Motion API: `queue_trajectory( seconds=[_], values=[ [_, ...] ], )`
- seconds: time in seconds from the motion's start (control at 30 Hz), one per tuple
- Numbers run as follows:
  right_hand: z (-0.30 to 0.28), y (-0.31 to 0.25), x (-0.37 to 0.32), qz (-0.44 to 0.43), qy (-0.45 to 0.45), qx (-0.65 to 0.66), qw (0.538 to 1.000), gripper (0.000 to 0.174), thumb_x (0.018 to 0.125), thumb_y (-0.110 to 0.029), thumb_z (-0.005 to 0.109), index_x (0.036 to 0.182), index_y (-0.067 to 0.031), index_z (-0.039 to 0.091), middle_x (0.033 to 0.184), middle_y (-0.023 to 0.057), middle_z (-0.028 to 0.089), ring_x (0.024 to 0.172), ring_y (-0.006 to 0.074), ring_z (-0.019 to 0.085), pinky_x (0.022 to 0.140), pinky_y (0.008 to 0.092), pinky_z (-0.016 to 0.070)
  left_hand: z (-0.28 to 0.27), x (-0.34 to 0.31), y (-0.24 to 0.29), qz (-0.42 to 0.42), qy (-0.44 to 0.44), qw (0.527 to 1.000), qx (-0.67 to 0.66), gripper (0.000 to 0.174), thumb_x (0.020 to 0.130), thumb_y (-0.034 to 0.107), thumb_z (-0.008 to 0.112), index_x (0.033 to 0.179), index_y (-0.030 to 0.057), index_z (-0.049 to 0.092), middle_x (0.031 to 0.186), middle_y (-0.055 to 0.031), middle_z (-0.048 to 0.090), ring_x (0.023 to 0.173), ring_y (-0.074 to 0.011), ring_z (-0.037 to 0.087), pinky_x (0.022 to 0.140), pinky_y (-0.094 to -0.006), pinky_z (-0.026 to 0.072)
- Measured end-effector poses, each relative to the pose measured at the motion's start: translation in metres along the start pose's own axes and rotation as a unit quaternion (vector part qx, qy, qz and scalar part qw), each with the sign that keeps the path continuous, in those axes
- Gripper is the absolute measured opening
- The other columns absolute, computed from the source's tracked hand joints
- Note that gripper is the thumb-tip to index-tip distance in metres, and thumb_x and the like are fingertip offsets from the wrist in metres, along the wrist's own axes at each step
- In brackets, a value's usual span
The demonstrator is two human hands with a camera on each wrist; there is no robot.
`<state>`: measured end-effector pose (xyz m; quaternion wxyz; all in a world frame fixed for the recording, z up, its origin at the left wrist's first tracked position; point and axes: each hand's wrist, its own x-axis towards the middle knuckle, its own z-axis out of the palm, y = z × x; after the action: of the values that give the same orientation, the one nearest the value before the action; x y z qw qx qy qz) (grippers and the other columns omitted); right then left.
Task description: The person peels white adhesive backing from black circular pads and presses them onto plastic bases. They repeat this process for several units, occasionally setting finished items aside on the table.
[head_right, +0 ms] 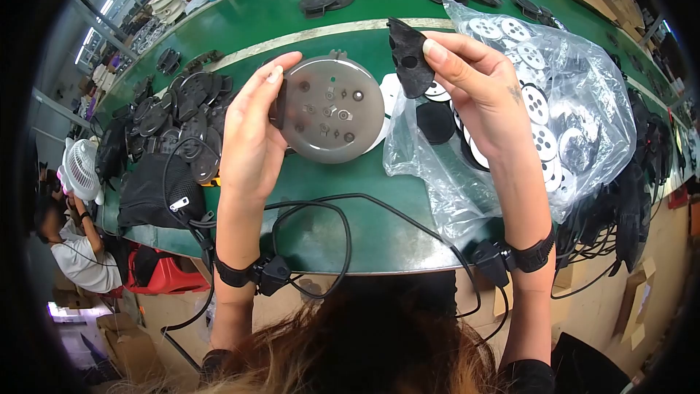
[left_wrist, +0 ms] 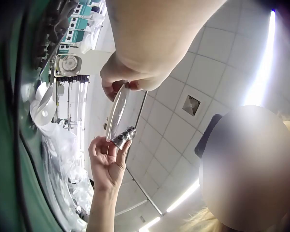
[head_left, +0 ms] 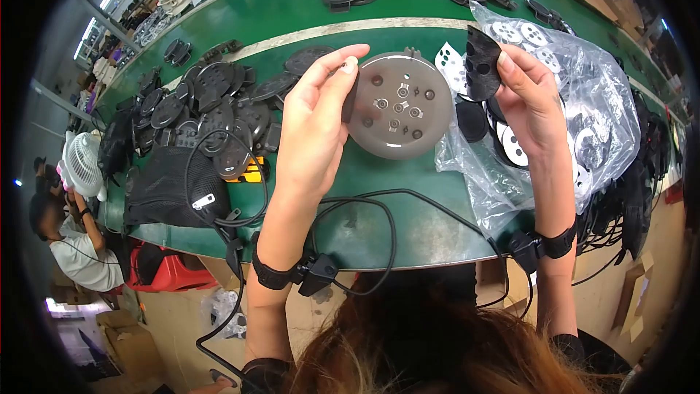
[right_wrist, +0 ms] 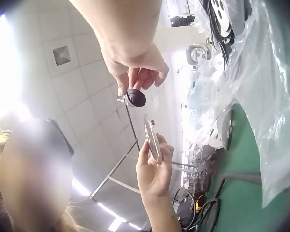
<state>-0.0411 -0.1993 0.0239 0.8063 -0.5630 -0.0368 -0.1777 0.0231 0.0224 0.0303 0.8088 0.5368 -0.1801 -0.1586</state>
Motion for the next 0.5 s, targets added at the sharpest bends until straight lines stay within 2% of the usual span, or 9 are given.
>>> queue_trajectory(
  seconds=[0.13,0.2,0.3,0.43,0.5],
  values=[
    [-0.011,0.003,0.001,0.005,-0.012,0.037,0.999,0.020,0.078,-0.010,0.066,0.095,0.0010,0.063,0.084,0.0011,0.060,0.069,0.0036,0.048,0.063,0.0164,0.0375,0.002,-0.001,0.000,0.015,-0.001,1.000,-0.017,0.029,0.091,0.013,0.048,0.114,-0.0030,0.049,0.104,-0.0081,0.055,0.092,-0.0112,0.054,0.077,-0.0268,0.0472],
    [-0.008,0.002,-0.002,0.008,0.026,0.041,0.999,0.015,0.078,-0.009,0.067,0.090,0.0000,0.064,0.079,-0.0001,0.059,0.062,0.0027,0.042,0.056,0.0167,0.0331,0.003,-0.002,-0.001,0.020,-0.002,1.000,-0.023,0.030,0.091,0.013,0.048,0.115,-0.0038,0.048,0.104,-0.0086,0.056,0.093,-0.0118,0.055,0.078,-0.0274,0.0474],
    [0.002,-0.001,-0.005,0.005,0.055,0.044,0.998,0.014,0.077,-0.009,0.067,0.088,-0.0006,0.065,0.078,0.0002,0.059,0.060,0.0031,0.042,0.054,0.0176,0.0330,0.006,-0.003,0.000,0.017,-0.013,0.999,-0.048,0.032,0.090,0.013,0.049,0.116,-0.0046,0.046,0.104,-0.0098,0.057,0.093,-0.0130,0.056,0.078,-0.0289,0.0482],
    [0.006,-0.009,-0.011,0.012,0.075,0.028,0.997,0.014,0.077,-0.009,0.068,0.088,0.0000,0.065,0.077,0.0011,0.059,0.060,0.0033,0.043,0.055,0.0174,0.0352,0.004,-0.006,-0.006,-0.008,-0.039,0.994,-0.106,0.028,0.088,0.012,0.051,0.112,-0.0038,0.048,0.101,-0.0118,0.059,0.087,-0.0148,0.060,0.075,-0.0297,0.0506],
    [0.004,-0.014,-0.013,0.020,0.006,0.003,1.000,0.015,0.076,-0.008,0.067,0.088,0.0011,0.064,0.080,0.0036,0.062,0.068,0.0053,0.052,0.064,0.0179,0.0415,0.005,-0.007,-0.008,-0.012,-0.047,0.992,-0.120,0.025,0.088,0.011,0.052,0.109,-0.0028,0.049,0.100,-0.0120,0.059,0.086,-0.0147,0.060,0.073,-0.0293,0.0514]
  ],
)
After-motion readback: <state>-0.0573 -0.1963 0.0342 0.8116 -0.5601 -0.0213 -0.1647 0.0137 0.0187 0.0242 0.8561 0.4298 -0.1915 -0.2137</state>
